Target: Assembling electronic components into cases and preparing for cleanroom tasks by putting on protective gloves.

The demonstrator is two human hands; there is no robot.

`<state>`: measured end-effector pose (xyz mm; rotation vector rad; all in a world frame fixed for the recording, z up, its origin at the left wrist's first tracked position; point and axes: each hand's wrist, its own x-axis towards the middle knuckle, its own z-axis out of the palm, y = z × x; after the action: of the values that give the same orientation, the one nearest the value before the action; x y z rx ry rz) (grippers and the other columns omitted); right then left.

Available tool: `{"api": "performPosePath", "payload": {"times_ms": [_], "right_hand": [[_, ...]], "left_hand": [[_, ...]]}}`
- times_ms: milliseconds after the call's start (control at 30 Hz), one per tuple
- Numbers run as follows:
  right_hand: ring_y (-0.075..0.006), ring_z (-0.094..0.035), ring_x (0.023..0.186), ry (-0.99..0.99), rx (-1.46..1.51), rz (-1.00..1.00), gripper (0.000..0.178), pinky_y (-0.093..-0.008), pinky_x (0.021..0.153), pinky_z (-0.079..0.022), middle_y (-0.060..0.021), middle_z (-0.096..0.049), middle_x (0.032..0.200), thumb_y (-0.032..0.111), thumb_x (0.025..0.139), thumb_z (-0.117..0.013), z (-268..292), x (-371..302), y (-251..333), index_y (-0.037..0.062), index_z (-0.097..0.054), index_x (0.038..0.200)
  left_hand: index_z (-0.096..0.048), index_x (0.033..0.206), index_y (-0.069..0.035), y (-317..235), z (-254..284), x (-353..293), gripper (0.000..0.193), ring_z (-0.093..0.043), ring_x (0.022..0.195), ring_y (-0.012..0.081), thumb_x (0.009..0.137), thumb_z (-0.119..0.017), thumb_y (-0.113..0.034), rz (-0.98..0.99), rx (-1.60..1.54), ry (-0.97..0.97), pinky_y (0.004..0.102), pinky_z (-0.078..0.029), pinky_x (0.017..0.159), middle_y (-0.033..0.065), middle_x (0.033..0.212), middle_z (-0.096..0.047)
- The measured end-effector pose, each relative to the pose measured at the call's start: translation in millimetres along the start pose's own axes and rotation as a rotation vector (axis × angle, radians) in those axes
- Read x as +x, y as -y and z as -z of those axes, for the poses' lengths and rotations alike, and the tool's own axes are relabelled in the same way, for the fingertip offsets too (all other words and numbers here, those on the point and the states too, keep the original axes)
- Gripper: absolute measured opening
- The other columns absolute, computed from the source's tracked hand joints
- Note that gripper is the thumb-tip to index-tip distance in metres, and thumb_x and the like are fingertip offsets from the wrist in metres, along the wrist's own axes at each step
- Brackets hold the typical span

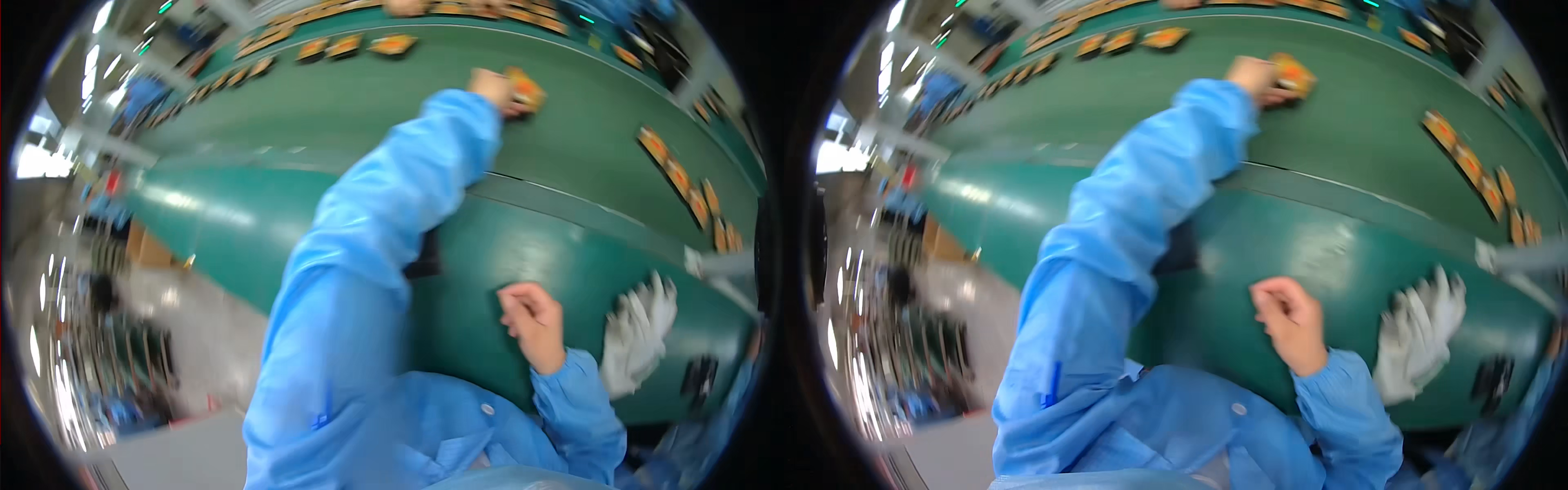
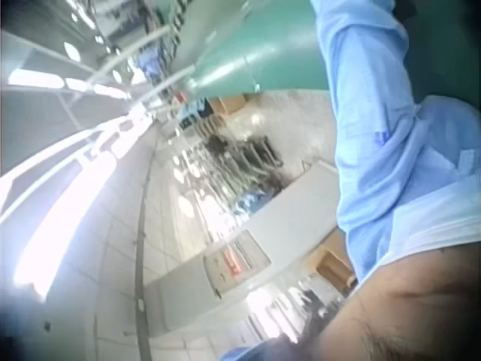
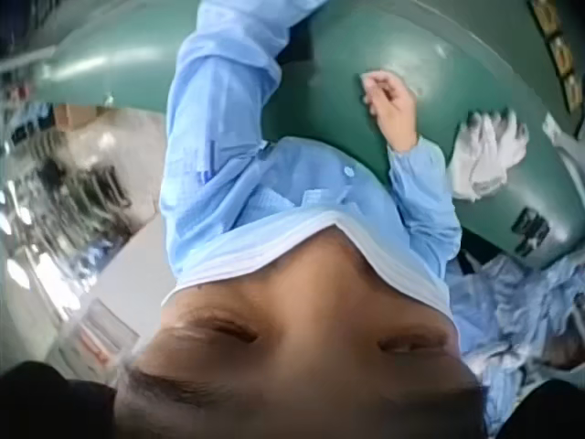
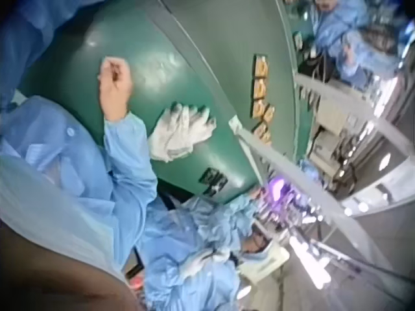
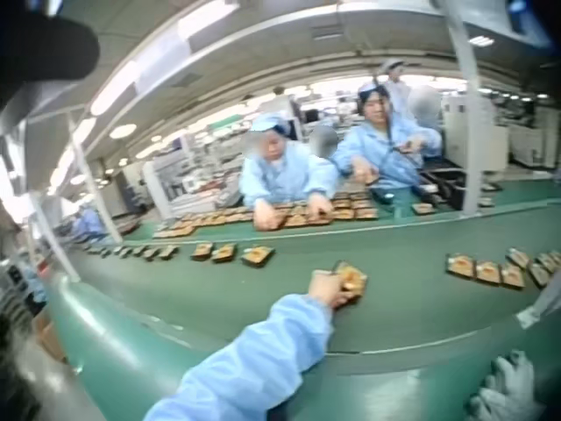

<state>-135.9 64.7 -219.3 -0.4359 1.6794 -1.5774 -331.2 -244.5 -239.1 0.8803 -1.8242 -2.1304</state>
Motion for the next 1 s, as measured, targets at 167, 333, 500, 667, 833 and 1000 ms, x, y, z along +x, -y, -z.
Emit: {"api": "performPosePath", "payload": {"times_ms": [167,333,500,667,833,1000], "right_hand": [[-0.0052,-0.054,0.063,0.105,0.066,0.066,0.011,-0.0198,0.051,-0.040,-0.0001,-0.059,0.075,0.011,0.091,-0.059,3,-3,-1,0.0025,-0.061,0.097],[-0.0049,-0.054,0.064,0.114,0.052,0.051,0.010,-0.0197,0.051,-0.040,0.0006,-0.059,0.075,0.010,0.091,-0.059,3,-5,-2,0.0027,-0.061,0.097],[-0.0049,-0.054,0.063,0.092,0.029,0.057,0.010,-0.0198,0.052,-0.041,0.0007,-0.058,0.073,0.009,0.091,-0.058,5,-5,-3,0.0024,-0.061,0.097],[-0.0053,-0.054,0.060,0.097,-0.036,0.129,0.010,-0.0221,0.053,-0.043,-0.0004,-0.059,0.068,0.011,0.089,-0.059,5,-1,-6,0.0023,-0.060,0.095],[-0.0066,-0.055,0.063,0.093,-0.087,0.169,0.012,-0.0224,0.056,-0.045,-0.0018,-0.060,0.071,0.010,0.088,-0.061,15,-4,-4,0.0015,-0.060,0.096],[-0.0054,-0.052,0.061,0.074,-0.074,0.171,0.010,-0.0225,0.055,-0.043,-0.0001,-0.058,0.069,0.009,0.087,-0.062,19,-7,-6,0.0022,-0.061,0.094]], "left_hand": [[-0.034,0.123,-0.003,-19,-2,1,0.032,-0.068,0.065,0.0240,0.091,-0.041,-0.005,0.039,-0.005,-0.069,0.0277,-0.050,0.043,0.0205,0.102,-0.060],[-0.046,0.117,0.004,-22,-28,18,0.026,-0.068,0.072,0.0235,0.095,-0.043,-0.008,0.004,-0.091,-0.114,0.0283,-0.052,0.052,0.0182,0.102,-0.061],[-0.041,0.121,0.005,-18,-72,38,0.031,-0.068,0.071,0.0251,0.092,-0.045,-0.005,-0.031,-0.034,-0.072,0.0293,-0.053,0.050,0.0196,0.100,-0.061],[-0.043,0.120,0.007,-13,-114,51,0.032,-0.068,0.070,0.0238,0.090,-0.048,-0.003,-0.060,-0.021,-0.033,0.0296,-0.055,0.051,0.0194,0.101,-0.062],[-0.033,0.133,0.010,-15,-169,37,0.045,-0.066,0.092,0.0274,0.092,-0.048,-0.003,-0.098,0.041,0.258,0.0319,-0.058,0.075,0.0226,0.115,-0.058],[-0.034,0.137,0.006,-36,-164,25,0.049,-0.058,0.109,0.0299,0.092,-0.050,-0.005,-0.122,0.196,0.364,0.0388,-0.049,0.095,0.0193,0.130,-0.051]]}}
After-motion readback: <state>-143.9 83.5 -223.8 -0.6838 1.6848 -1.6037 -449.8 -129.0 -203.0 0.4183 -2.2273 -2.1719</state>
